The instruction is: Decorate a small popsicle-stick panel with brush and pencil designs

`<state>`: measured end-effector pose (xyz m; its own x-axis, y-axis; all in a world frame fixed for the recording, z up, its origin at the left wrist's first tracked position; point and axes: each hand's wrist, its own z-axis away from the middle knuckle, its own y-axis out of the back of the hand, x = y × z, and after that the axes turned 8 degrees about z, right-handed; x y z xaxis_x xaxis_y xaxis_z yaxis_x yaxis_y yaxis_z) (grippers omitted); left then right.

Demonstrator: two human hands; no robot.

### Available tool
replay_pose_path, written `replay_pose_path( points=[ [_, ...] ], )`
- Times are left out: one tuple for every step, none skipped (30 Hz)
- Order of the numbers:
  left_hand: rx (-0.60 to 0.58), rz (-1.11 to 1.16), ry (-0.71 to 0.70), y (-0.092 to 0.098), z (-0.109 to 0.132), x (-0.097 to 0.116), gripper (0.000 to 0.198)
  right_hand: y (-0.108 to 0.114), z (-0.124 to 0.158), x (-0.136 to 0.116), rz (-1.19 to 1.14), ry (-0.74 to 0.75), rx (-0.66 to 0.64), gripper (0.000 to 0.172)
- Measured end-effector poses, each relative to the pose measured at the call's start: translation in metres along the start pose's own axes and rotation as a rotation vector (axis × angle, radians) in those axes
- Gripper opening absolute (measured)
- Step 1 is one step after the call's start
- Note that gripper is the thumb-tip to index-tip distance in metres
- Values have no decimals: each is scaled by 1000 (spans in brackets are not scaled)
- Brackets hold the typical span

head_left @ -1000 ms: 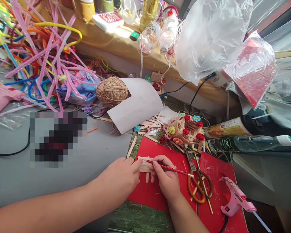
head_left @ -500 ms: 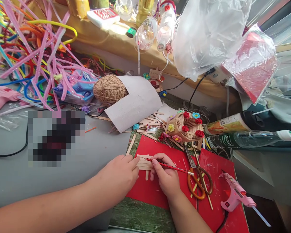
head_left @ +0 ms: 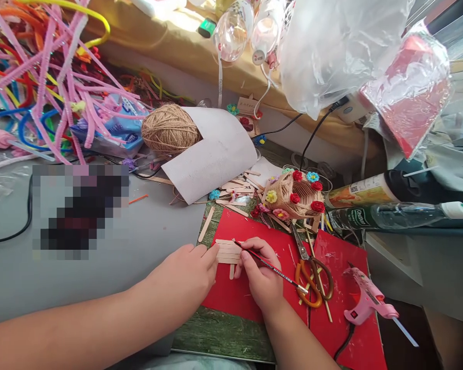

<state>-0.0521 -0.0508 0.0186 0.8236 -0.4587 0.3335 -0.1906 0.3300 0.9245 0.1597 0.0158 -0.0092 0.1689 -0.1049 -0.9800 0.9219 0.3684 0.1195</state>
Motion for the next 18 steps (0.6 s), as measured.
replay_pose_path(
  points=[
    [11, 16, 8, -2, 1, 0, 28, 0, 0, 0, -6, 2, 6, 13],
    [22, 31, 13, -3, 1, -1, 26, 0, 0, 0, -11, 6, 12, 13],
    [35, 43, 17, -4, 1, -1, 25, 1, 0, 0, -15, 13, 18, 13],
    [50, 48, 17, -4, 1, -2, 26, 1, 0, 0, -16, 22, 23, 12],
    [64, 46, 19, -4, 1, -2, 27, 2, 1, 0, -15, 30, 27, 12],
    [75, 41, 21, -4, 1, -3, 27, 2, 1, 0, -11, 39, 36, 11],
    [80, 38, 24, -4, 1, -3, 27, 3, 2, 0, -4, 45, 47, 11],
    [80, 40, 27, -3, 0, -3, 26, 4, 3, 1, 5, 49, 60, 10],
    [78, 46, 31, -3, 0, -3, 24, 5, 3, 1, 18, 50, 71, 10],
    [74, 55, 33, -3, 0, -3, 23, 5, 4, 1, 36, 53, 80, 9],
    [71, 62, 33, -3, -1, -3, 23, 6, 4, 1, 63, 65, 89, 9],
    [69, 66, 32, -4, -1, -3, 24, 7, 4, 1, 100, 90, 103, 9],
    [67, 65, 30, -4, 0, -3, 25, 8, 3, 1, 152, 132, 116, 10],
    [65, 62, 26, -5, 0, -4, 27, 10, 2, 0, 217, 189, 125, 13],
    [63, 57, 23, -5, 0, -4, 27, 11, 0, -2, 295, 254, 117, 17],
    [61, 52, 19, -6, 1, -4, 27, 13, -3, -4, 376, 322, 91, 21],
    [59, 49, 15, -5, 1, -5, 26, 15, -6, -5, 453, 383, 42, 25],
    [57, 48, 12, -4, 1, -5, 25, 16, -8, -7, 518, 435, -24, 30]
  ],
)
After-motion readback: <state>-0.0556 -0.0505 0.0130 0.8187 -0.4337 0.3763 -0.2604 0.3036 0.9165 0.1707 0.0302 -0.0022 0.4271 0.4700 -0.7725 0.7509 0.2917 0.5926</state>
